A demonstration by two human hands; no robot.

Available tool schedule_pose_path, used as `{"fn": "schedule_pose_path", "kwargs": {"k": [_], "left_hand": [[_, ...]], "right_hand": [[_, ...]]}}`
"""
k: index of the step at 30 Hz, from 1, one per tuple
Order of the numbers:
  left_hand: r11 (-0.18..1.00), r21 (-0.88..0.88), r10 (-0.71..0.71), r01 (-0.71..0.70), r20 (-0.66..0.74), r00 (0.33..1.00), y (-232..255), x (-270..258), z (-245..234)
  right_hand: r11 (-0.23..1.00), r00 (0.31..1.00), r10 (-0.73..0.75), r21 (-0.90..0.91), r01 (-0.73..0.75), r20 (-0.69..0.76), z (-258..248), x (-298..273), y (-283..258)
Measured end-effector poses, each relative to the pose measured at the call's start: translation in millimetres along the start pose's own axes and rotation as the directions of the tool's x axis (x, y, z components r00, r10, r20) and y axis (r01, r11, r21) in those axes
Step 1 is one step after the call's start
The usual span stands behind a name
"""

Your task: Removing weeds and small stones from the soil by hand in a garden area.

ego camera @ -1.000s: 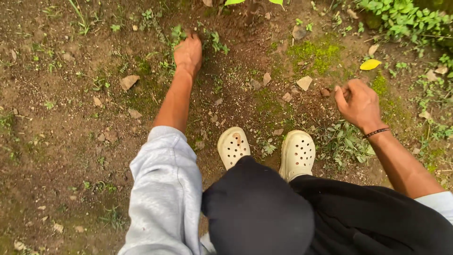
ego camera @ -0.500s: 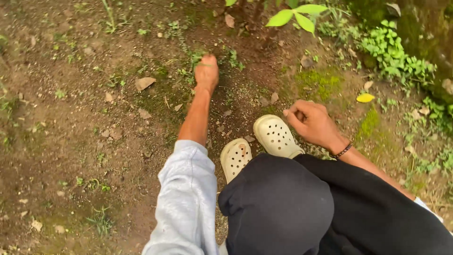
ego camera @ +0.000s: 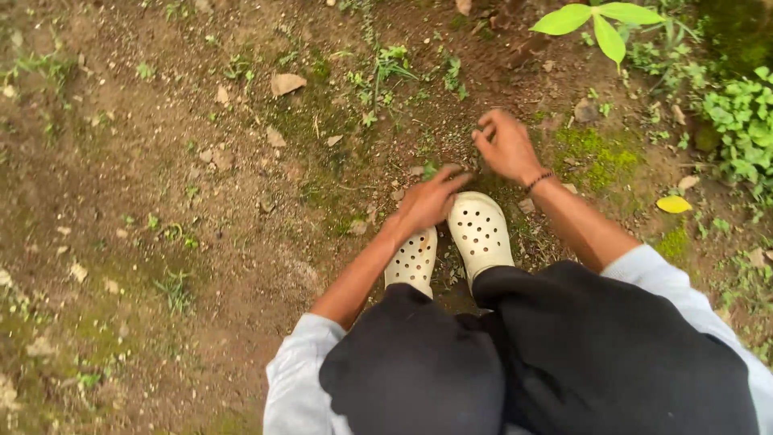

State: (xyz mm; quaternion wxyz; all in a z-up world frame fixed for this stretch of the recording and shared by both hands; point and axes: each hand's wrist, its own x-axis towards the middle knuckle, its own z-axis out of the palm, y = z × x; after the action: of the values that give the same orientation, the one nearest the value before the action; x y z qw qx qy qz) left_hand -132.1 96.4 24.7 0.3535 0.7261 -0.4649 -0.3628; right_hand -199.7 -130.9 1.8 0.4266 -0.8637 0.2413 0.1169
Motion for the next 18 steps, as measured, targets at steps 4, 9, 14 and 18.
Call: {"fn": "schedule_pose_path", "kwargs": {"k": [4,9,14,18], "left_hand": [[0.958,0.070,-0.286,0.279,0.125,0.950,28,-50,3],[0.966,0.196,-0.088,0.165,-0.352,0.932,-41,-96,69],[0.933,0.086,-0.301,0.350,-0.351,0.887,-15,-86,40],[0.906,-0.088,-0.417,0.415,-0.367,0.832,-22,-69,34]], "right_hand": [[0.994,0.984,-0.079,-0.086,0.066,-0.158,-8,53,-11],[0.980,0.984,-0.165,-0.122,0.157,-0.063,26,105,36],[0.989,0.985,-0.136,-0.074,0.129,-0.109,14,96,11],[0.997,0.991,-0.065,-0.052,0.060,-0.117,8,94,12]]}}
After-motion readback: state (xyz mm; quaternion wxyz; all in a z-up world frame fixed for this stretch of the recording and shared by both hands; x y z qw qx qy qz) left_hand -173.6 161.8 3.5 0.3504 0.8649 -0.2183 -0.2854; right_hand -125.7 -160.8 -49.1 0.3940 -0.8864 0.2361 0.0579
